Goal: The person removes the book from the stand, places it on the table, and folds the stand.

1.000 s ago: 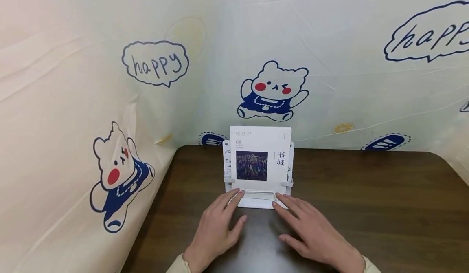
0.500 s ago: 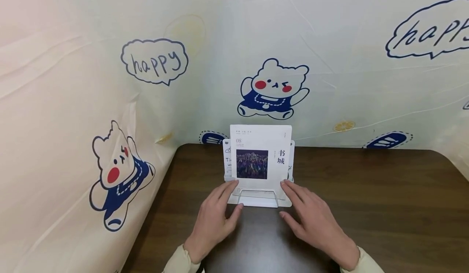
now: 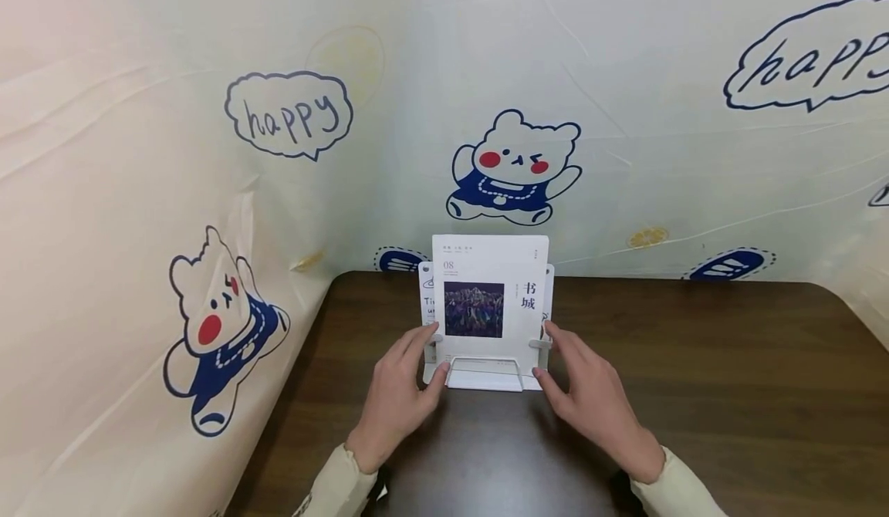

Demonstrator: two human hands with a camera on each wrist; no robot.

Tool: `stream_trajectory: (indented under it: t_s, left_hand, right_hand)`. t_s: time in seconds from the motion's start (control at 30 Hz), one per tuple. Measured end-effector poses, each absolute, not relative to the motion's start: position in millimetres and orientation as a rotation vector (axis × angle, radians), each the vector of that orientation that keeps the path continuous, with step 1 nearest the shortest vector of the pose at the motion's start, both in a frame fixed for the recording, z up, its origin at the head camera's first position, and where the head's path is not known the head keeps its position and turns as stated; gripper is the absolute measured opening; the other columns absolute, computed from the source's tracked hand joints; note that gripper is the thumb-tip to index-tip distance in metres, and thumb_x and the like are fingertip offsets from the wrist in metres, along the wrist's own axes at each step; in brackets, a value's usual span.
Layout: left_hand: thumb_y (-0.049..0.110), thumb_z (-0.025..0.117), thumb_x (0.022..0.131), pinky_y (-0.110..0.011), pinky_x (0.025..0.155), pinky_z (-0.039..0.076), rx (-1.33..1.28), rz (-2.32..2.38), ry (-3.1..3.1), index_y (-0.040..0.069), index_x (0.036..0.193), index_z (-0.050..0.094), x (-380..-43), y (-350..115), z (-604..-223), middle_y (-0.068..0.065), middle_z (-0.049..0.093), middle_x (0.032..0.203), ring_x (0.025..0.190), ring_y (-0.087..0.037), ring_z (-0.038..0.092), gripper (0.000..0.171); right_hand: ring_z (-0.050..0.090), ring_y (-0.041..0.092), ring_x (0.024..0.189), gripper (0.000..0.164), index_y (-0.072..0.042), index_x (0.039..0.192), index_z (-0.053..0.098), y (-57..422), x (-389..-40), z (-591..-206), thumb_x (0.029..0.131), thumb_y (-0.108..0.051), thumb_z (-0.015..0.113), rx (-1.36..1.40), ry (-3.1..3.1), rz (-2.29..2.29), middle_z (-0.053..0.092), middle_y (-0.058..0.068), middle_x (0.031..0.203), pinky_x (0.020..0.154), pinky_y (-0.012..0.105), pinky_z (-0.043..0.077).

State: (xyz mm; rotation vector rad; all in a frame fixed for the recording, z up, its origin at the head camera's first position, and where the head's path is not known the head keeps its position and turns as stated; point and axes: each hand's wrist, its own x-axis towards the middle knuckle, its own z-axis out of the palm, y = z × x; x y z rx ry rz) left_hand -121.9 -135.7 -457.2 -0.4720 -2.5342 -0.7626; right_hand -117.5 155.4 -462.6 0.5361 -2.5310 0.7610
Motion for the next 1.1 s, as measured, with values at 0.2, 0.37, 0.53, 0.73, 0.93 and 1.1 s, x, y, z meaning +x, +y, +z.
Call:
stream_trajectory:
  t_s: [0.2,0.37,0.53,0.73,0.93,1.1]
  left_hand:
    - [0.025,0.079,0.092,-0.046,0.101,0.059,-0.448,-0.808,-2.552,0.01,0.144,0.061,-130,-137,-458,-0.01,0.068,0.138,0.123,-0.027,0.07,0.057]
    - [0.026,0.079,0.092,-0.048,0.101,0.059,-0.396,-0.837,-2.578,0.01,0.143,0.061,-135,-137,-457,-0.01,0.068,0.137,0.123,-0.029,0.07,0.057]
    - [0.028,0.076,0.094,-0.05,0.102,0.058,-0.298,-0.876,-2.604,0.011,0.144,0.061,-143,-135,-452,-0.011,0.069,0.138,0.123,-0.03,0.07,0.054]
    - [0.026,0.074,0.095,-0.049,0.101,0.059,-0.26,-0.903,-2.615,0.008,0.144,0.06,-153,-134,-450,-0.013,0.068,0.137,0.119,-0.031,0.071,0.054]
    - [0.027,0.074,0.094,-0.049,0.096,0.061,-0.229,-0.917,-2.619,0.009,0.146,0.059,-156,-132,-450,-0.014,0.069,0.136,0.111,-0.03,0.072,0.057]
    - [0.029,0.074,0.095,-0.049,0.097,0.06,-0.211,-0.944,-2.623,0.008,0.147,0.057,-158,-130,-451,-0.014,0.069,0.135,0.112,-0.03,0.071,0.058]
  right_hand:
    - [0.074,0.029,0.101,0.072,-0.001,0.148,0.052,154,-126,-467,0.086,-0.016,0.085,0.48,-2.538,0.858,0.07,0.017,0.132,0.077,0.046,0.061]
    - [0.073,0.032,0.105,0.068,0.001,0.148,0.051,153,-133,-469,0.089,-0.014,0.081,0.426,-2.558,1.001,0.068,0.019,0.135,0.085,0.05,0.062]
    - [0.072,0.031,0.105,0.066,-0.002,0.151,0.049,154,-145,-468,0.092,-0.01,0.078,0.385,-2.525,1.181,0.068,0.018,0.131,0.086,0.05,0.063]
    - [0.071,0.031,0.104,0.065,-0.004,0.15,0.05,153,-152,-466,0.092,-0.009,0.077,0.356,-2.515,1.239,0.069,0.016,0.128,0.087,0.051,0.063]
    - [0.072,0.034,0.107,0.062,0.0,0.149,0.05,151,-154,-464,0.093,-0.006,0.076,0.363,-2.519,1.28,0.069,0.019,0.127,0.088,0.051,0.063]
    - [0.073,0.035,0.107,0.061,0.004,0.148,0.05,150,-157,-462,0.093,-0.003,0.075,0.344,-2.506,1.328,0.07,0.021,0.123,0.088,0.048,0.063]
